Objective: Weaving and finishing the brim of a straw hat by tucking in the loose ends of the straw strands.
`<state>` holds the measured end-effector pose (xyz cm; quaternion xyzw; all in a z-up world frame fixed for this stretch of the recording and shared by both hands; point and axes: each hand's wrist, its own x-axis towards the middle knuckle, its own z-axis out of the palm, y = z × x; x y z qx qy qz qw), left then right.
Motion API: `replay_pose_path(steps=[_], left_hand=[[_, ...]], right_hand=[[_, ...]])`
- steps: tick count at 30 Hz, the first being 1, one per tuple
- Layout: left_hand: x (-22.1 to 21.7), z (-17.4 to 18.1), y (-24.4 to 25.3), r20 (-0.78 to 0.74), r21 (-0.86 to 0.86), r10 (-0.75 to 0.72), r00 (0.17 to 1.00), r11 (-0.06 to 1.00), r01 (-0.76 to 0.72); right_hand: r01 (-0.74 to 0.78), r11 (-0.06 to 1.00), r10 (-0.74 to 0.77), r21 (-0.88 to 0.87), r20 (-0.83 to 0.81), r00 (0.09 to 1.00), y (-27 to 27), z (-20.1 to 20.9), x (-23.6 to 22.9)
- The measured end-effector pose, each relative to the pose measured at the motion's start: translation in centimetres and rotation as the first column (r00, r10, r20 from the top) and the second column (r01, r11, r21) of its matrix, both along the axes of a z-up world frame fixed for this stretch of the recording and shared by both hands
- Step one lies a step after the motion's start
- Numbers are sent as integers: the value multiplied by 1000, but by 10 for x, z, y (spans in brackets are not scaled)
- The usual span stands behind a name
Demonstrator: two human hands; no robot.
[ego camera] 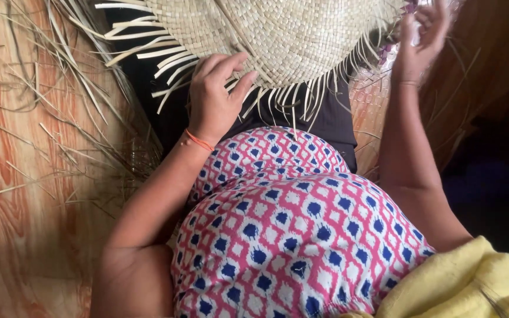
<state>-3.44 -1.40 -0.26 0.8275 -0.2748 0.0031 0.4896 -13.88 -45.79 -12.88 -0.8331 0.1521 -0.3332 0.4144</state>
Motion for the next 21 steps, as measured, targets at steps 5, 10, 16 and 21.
replay_pose_path(steps=[5,10,16,21], left_hand=[[11,13,-9,-58,-101,-14,998,995,9],[12,4,-6,-278,-261,-116,954,964,41],[14,5,-1,-481,-287,-152,863,958,9],[17,8,0,-379,-264,-121,918,964,19]], right_hand=[[-192,975,207,-112,143,968,18,103,11],[-382,844,510,377,-343,789,160,189,38],[-375,740,664,558,-521,536,251,177,68],[-243,663,690,708,-453,564,249,153,61]])
